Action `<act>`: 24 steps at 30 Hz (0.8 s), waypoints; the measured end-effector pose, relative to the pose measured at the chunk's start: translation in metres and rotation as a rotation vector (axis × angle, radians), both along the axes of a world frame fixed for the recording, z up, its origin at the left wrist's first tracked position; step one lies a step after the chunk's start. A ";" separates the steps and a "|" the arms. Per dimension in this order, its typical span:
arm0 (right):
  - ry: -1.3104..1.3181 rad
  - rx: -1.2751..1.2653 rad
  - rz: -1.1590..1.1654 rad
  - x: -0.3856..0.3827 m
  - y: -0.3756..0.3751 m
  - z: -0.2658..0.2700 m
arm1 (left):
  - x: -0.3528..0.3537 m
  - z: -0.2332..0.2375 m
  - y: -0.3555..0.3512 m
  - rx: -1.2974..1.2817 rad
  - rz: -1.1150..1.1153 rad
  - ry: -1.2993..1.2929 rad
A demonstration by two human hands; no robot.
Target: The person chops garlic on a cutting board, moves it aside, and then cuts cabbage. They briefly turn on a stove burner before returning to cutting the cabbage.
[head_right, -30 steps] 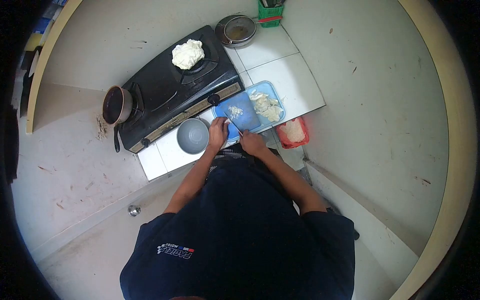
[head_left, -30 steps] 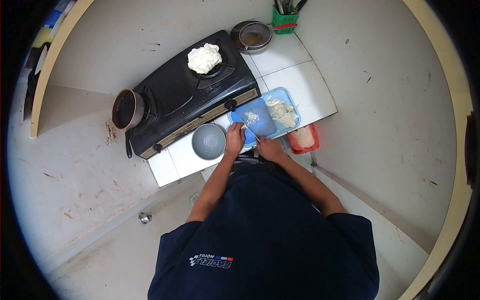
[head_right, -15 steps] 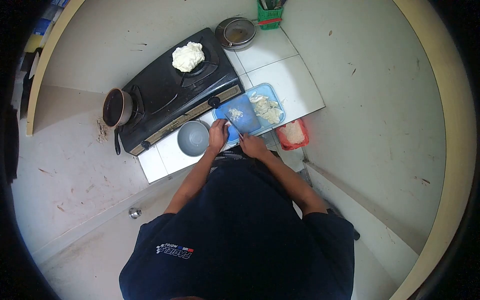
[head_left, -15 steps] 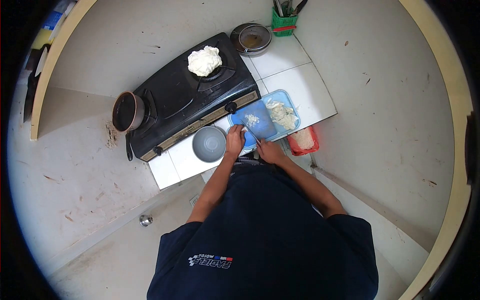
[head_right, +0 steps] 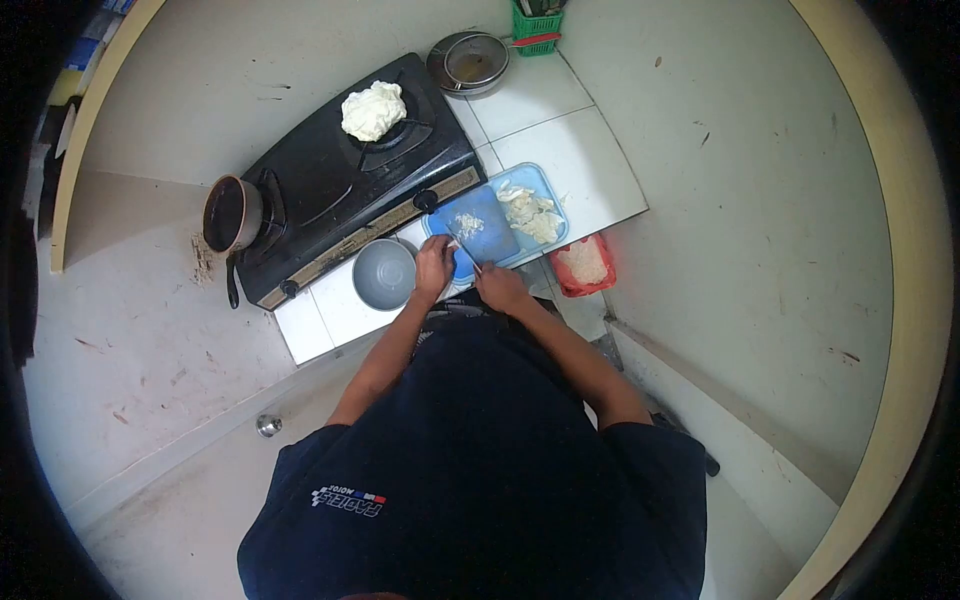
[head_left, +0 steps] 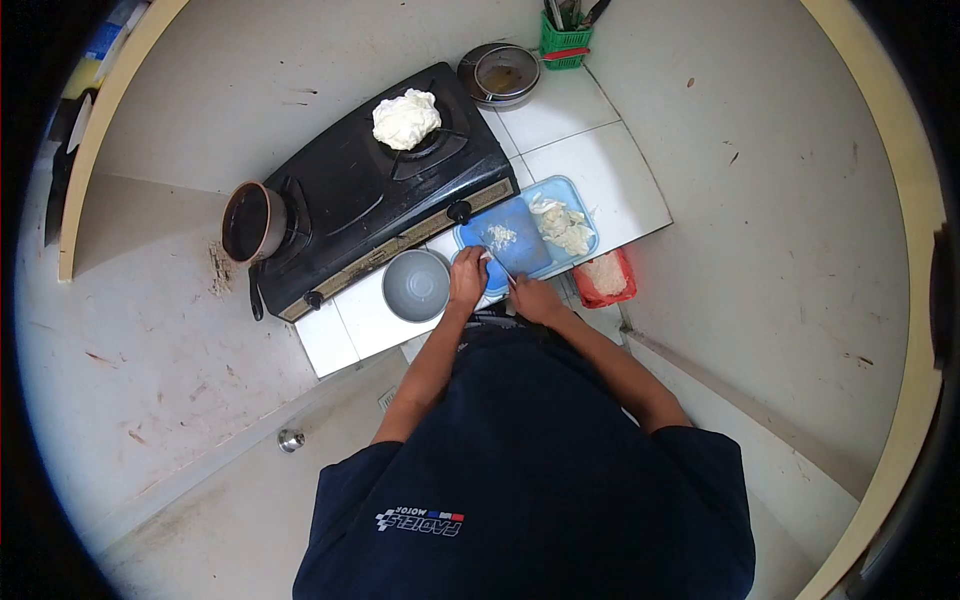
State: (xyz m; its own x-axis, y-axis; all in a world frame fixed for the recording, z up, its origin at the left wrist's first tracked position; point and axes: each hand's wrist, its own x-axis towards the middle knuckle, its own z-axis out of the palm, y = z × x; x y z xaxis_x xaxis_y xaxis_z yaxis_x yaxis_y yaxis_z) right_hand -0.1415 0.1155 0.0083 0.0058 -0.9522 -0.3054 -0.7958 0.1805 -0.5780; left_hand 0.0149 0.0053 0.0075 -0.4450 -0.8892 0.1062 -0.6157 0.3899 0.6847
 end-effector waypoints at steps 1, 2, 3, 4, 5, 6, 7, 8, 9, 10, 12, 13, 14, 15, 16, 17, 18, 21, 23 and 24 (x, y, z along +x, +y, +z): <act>0.000 -0.001 -0.002 0.001 0.000 -0.003 | 0.000 -0.001 0.000 -0.001 -0.002 0.000; 0.022 0.018 -0.003 0.002 -0.002 -0.007 | 0.000 -0.002 -0.001 -0.012 0.000 0.010; 0.044 0.037 -0.003 0.002 -0.004 -0.007 | 0.000 -0.004 -0.001 -0.024 0.004 0.019; 0.044 0.036 -0.001 0.005 -0.006 -0.007 | 0.001 -0.005 -0.002 -0.025 0.005 0.020; 0.044 0.031 -0.019 0.008 -0.009 -0.007 | 0.001 -0.007 -0.002 -0.004 0.012 0.022; 0.044 0.027 -0.036 0.009 -0.011 -0.004 | 0.001 -0.007 -0.002 0.018 0.018 0.024; 0.044 0.029 -0.037 0.007 -0.010 -0.001 | 0.001 -0.007 -0.001 0.019 0.017 0.025; 0.055 0.030 -0.021 0.004 -0.010 0.002 | 0.001 -0.007 -0.001 -0.006 0.004 0.034; 0.065 0.030 -0.004 0.002 -0.010 0.002 | 0.002 -0.005 -0.002 -0.031 -0.008 0.044; 0.064 0.029 -0.002 0.000 -0.008 0.003 | 0.002 -0.003 -0.001 -0.032 -0.007 0.043; 0.059 -0.017 0.000 -0.002 -0.005 0.005 | 0.000 0.001 0.000 0.003 0.007 0.025; 0.059 -0.019 0.003 -0.001 -0.006 0.006 | -0.001 0.002 0.000 0.001 0.010 0.025; 0.072 -0.013 -0.003 0.000 -0.006 0.006 | -0.002 0.004 0.000 0.005 0.019 0.004; 0.085 -0.006 -0.011 0.001 -0.004 0.003 | -0.001 0.002 0.001 0.011 0.027 -0.016; 0.085 -0.006 -0.011 0.003 -0.007 -0.002 | 0.000 0.000 0.001 0.010 0.026 -0.016; 0.085 -0.014 -0.017 0.007 -0.011 -0.007 | 0.001 -0.001 -0.001 0.004 0.010 -0.024; 0.086 -0.023 -0.020 0.008 -0.015 -0.007 | 0.000 -0.001 -0.001 -0.002 -0.004 -0.030; 0.057 -0.042 -0.029 0.007 -0.014 -0.008 | 0.000 0.001 0.000 0.028 0.013 -0.024; 0.054 -0.052 -0.003 0.000 -0.007 -0.013 | -0.001 0.002 -0.001 0.011 0.014 -0.021; 0.052 -0.057 0.022 -0.002 -0.004 -0.009 | -0.001 0.002 0.000 -0.001 0.013 -0.019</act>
